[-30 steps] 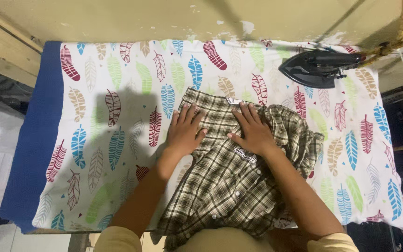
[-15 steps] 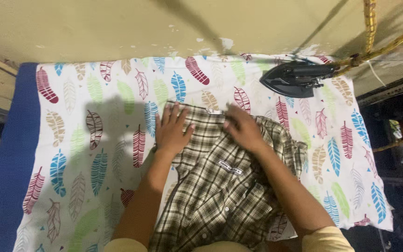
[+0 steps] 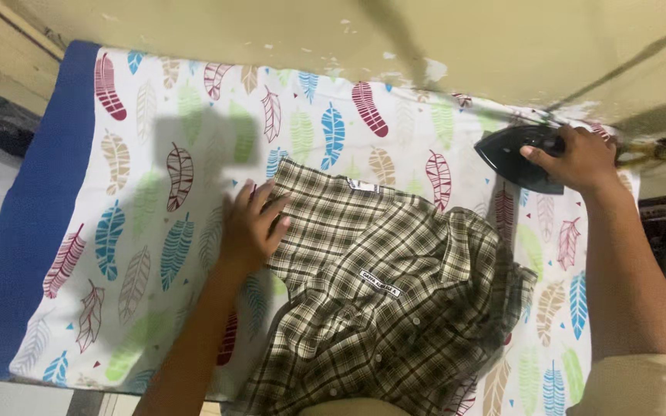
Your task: The person irons a plaid shirt on a patterned ironing board. They repeatedly smooth the fabric, adjust the shirt's position, and use a black iron to press the body and sleeves before folding the shirt at the end.
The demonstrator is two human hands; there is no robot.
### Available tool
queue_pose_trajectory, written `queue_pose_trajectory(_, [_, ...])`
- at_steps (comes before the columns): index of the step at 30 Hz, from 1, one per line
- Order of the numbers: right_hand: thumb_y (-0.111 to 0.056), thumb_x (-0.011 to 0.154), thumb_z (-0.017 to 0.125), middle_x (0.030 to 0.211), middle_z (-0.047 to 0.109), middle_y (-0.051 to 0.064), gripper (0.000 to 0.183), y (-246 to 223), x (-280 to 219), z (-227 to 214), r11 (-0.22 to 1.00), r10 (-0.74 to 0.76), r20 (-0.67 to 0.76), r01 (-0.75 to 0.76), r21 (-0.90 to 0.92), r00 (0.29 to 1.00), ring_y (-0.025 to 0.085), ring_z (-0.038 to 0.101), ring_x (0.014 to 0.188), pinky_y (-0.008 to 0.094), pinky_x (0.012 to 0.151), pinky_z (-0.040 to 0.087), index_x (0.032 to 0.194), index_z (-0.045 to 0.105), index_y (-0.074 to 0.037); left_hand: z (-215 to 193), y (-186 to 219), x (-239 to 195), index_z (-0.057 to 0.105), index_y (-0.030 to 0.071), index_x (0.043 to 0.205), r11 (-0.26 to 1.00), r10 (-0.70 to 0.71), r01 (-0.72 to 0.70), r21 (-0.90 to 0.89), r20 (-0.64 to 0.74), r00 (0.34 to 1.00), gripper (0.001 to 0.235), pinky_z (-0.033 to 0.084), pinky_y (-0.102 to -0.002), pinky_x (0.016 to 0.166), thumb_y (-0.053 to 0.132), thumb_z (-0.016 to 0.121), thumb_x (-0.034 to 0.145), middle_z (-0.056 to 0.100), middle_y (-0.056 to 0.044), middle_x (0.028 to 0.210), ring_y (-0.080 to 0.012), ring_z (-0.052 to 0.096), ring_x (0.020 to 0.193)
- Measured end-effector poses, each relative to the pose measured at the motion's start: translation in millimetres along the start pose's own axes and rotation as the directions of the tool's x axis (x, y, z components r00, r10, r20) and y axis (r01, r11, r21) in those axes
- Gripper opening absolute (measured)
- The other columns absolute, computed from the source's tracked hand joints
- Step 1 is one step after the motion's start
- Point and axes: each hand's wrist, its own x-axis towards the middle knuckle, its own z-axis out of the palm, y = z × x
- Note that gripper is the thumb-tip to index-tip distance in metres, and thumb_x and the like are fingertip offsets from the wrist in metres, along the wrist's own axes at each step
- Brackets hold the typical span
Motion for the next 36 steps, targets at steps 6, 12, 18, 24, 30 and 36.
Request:
queue_pose_trajectory(6, [-0.075,0.085,0.072,0.098,0.075,0.023,0.077,-64,-15,-13,0.997,-0.071,-0.047,0.073,0.038,0.996,0.043,0.072,0.099,0.055,0.091,0.052,0.108,0.077,-0.002,-5,11,0,0.065,0.015,0.137,0.998,-0.046,0.048,0.026,-0.085,0.995,0.05,0.02,-0.075,0.115,0.037,0.068,0.093,0.045,-0.017,0.157,-0.0438,0.032,0.147])
queue_pose_trajectory(12, [-0.072,0.084,0.068,0.092,0.072,0.02,0.073,-161,-22,-53,0.908,-0.222,-0.042,0.222,0.356,0.974,0.039,0.072,0.087,0.049,0.078,0.056,0.109,0.073,-0.004,-1,6,1,0.063,0.019,0.139,0.997,-0.075,0.076,0.009,-0.064,0.995,0.051,0.019,-0.073,0.118,0.037,0.067,0.091,0.043,-0.016,0.157,-0.0428,0.03,0.148])
queue_pose_trajectory(18, [-0.083,0.078,0.062,0.084,0.076,0.015,0.081,-300,-39,-66,0.831,-0.551,0.018,0.547,0.096,0.834,0.037,0.073,0.087,0.058,0.097,0.048,0.118,0.075,-0.013,6,2,-3,0.061,0.026,0.144,0.991,-0.114,0.117,0.068,-0.054,0.992,0.043,0.017,-0.07,0.121,0.035,0.056,0.102,0.042,-0.009,0.161,-0.0374,0.03,0.152])
queue_pose_trajectory(24, [-0.087,0.082,0.054,0.102,0.073,0.016,0.081,-391,-73,-39,0.9,-0.433,-0.062,0.435,0.033,0.899,0.037,0.071,0.097,0.061,0.09,0.046,0.117,0.074,-0.016,-7,-14,-18,0.057,0.019,0.148,0.996,-0.013,0.017,0.089,-0.043,0.999,0.057,0.019,-0.071,0.113,0.04,0.058,0.095,0.04,-0.014,0.16,-0.0425,0.032,0.146])
queue_pose_trajectory(30, [-0.086,0.083,0.055,0.089,0.075,0.011,0.076,-411,-66,-55,0.976,-0.212,0.062,0.207,0.069,0.975,0.033,0.073,0.085,0.053,0.077,0.054,0.106,0.076,-0.017,-37,-26,-61,0.065,0.01,0.133,0.999,-0.04,0.041,0.001,-0.125,0.991,0.05,0.025,-0.069,0.116,0.041,0.069,0.094,0.049,-0.014,0.153,-0.0391,0.04,0.146])
queue_pose_trajectory(36, [-0.086,0.073,0.06,0.083,0.076,0.006,0.072,-400,-84,-59,0.885,-0.44,-0.066,0.444,0.137,0.896,0.032,0.074,0.075,0.047,0.065,0.057,0.103,0.079,-0.024,-37,-19,-52,0.07,0.009,0.106,0.998,-0.067,0.065,-0.019,-0.186,0.98,0.039,0.027,-0.063,0.115,0.043,0.077,0.086,0.057,-0.016,0.136,-0.0396,0.044,0.138])
